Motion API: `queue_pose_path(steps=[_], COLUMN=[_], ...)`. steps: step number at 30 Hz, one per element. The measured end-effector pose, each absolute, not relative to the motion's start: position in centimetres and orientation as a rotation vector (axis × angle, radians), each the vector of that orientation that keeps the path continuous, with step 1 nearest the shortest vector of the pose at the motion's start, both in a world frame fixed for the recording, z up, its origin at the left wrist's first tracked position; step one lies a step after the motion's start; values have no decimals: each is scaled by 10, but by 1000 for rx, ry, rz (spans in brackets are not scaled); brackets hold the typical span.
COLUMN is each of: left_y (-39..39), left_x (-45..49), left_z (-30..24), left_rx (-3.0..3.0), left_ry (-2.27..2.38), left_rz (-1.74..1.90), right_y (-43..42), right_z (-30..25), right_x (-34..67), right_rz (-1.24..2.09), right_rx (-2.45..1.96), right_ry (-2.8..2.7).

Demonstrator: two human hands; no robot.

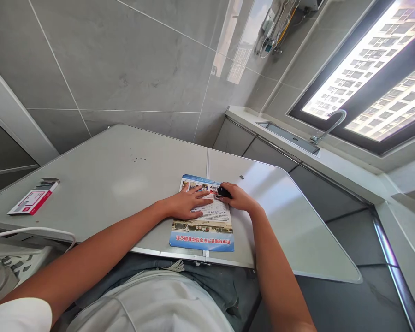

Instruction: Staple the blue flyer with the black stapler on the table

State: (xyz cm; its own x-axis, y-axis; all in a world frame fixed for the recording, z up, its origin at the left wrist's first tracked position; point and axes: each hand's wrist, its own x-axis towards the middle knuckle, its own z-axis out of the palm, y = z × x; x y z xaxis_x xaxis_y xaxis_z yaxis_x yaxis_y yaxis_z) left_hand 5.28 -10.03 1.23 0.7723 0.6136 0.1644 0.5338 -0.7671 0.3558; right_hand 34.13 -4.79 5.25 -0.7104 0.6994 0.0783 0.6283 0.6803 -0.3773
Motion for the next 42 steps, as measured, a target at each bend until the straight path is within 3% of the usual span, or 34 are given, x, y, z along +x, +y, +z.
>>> queue_pose_path(steps=[25, 42], left_y=[-105, -100], left_x=[55, 53], left_z=[16, 11], left_rx=[2703, 2685], left_ry=[913, 902], left_rz=[262, 302], right_y=[-61, -86], right_z=[61, 66], right_x=[328, 299], right_rz=[281, -145], right_rx=[-1286, -1555], right_ry=[-2815, -2871])
